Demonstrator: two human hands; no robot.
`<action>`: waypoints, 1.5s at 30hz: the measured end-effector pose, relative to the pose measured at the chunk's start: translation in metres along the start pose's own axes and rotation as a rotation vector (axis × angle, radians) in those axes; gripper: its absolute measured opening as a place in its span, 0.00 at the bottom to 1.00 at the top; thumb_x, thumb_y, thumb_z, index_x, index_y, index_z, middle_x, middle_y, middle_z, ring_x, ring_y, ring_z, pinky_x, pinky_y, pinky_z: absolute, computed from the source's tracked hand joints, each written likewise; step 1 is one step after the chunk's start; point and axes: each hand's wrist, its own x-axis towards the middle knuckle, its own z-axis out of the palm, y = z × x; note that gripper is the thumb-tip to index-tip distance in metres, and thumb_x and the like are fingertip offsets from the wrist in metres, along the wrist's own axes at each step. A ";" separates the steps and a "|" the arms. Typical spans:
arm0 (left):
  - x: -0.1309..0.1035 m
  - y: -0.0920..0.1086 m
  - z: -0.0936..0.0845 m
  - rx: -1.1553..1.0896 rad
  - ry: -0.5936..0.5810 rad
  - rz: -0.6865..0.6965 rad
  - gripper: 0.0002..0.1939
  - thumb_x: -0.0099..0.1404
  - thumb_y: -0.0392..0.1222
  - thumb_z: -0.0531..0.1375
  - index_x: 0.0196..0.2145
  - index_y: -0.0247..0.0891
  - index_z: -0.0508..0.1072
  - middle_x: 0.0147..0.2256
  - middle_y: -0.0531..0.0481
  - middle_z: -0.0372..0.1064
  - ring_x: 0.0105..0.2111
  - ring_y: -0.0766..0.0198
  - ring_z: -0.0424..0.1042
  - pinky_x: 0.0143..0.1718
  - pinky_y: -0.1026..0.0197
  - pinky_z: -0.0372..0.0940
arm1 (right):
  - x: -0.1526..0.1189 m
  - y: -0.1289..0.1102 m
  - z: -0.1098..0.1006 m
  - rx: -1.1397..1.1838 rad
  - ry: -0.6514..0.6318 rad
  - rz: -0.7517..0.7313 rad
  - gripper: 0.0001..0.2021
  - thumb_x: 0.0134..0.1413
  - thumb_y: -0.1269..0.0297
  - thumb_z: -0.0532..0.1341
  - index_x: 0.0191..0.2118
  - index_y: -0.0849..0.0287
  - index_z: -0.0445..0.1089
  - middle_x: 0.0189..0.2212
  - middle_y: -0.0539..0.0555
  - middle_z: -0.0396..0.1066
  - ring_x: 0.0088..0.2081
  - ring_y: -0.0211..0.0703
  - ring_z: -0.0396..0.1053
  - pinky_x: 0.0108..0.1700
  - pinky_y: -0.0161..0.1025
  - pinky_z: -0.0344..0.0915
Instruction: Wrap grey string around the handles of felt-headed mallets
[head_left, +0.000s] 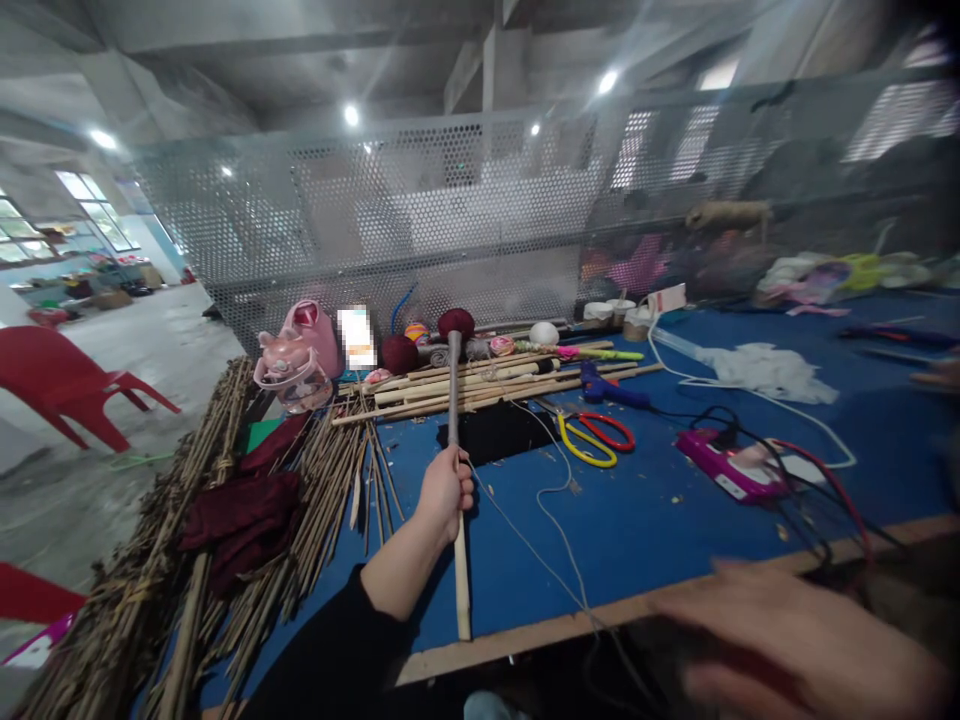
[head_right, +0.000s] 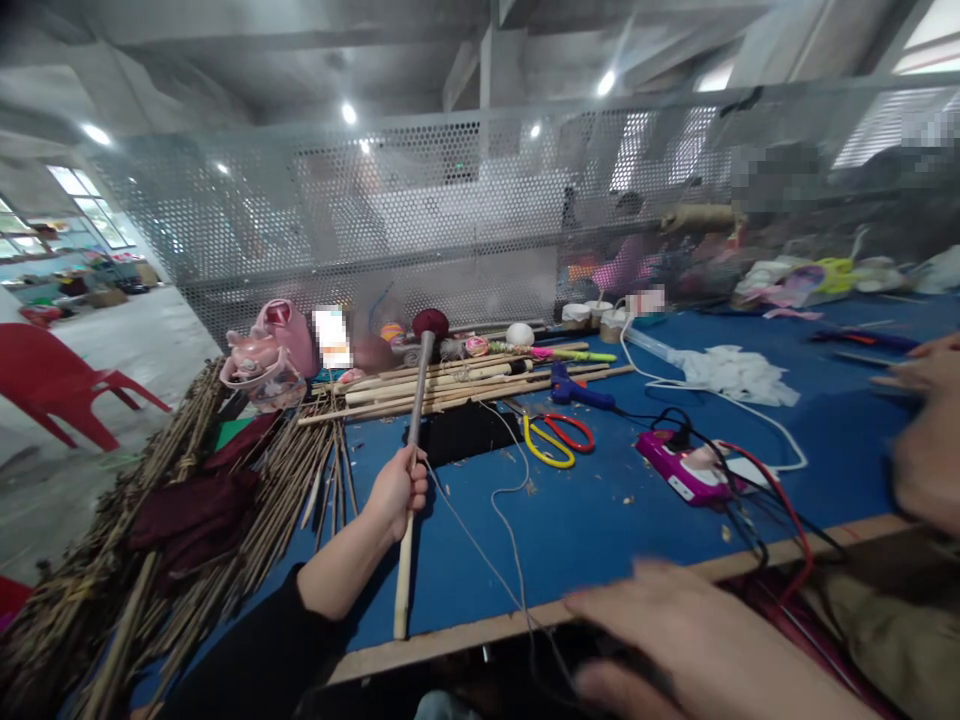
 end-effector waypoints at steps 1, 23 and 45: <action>0.000 0.000 0.000 -0.002 -0.002 -0.004 0.13 0.55 0.51 0.52 0.27 0.39 0.58 0.15 0.62 0.45 0.11 0.78 0.43 0.12 0.72 0.35 | 0.021 -0.015 -0.008 0.037 0.056 -0.023 0.13 0.40 0.60 0.63 0.37 0.47 0.72 0.37 0.57 0.71 0.42 0.52 0.66 0.46 0.47 0.56; 0.004 -0.002 0.003 -0.048 0.021 -0.075 0.16 0.54 0.53 0.54 0.24 0.35 0.61 0.16 0.60 0.50 0.11 0.78 0.47 0.10 0.73 0.37 | 0.225 -0.039 0.078 0.971 -0.221 0.067 0.08 0.46 0.63 0.57 0.24 0.61 0.59 0.16 0.46 0.61 0.17 0.29 0.54 0.20 0.29 0.51; -0.008 -0.007 0.011 -0.011 0.025 0.112 0.15 0.50 0.45 0.61 0.28 0.37 0.58 0.19 0.58 0.60 0.14 0.78 0.55 0.12 0.74 0.48 | 0.226 -0.021 0.080 0.888 -0.089 0.056 0.10 0.42 0.60 0.61 0.25 0.64 0.66 0.18 0.47 0.63 0.21 0.32 0.57 0.25 0.31 0.52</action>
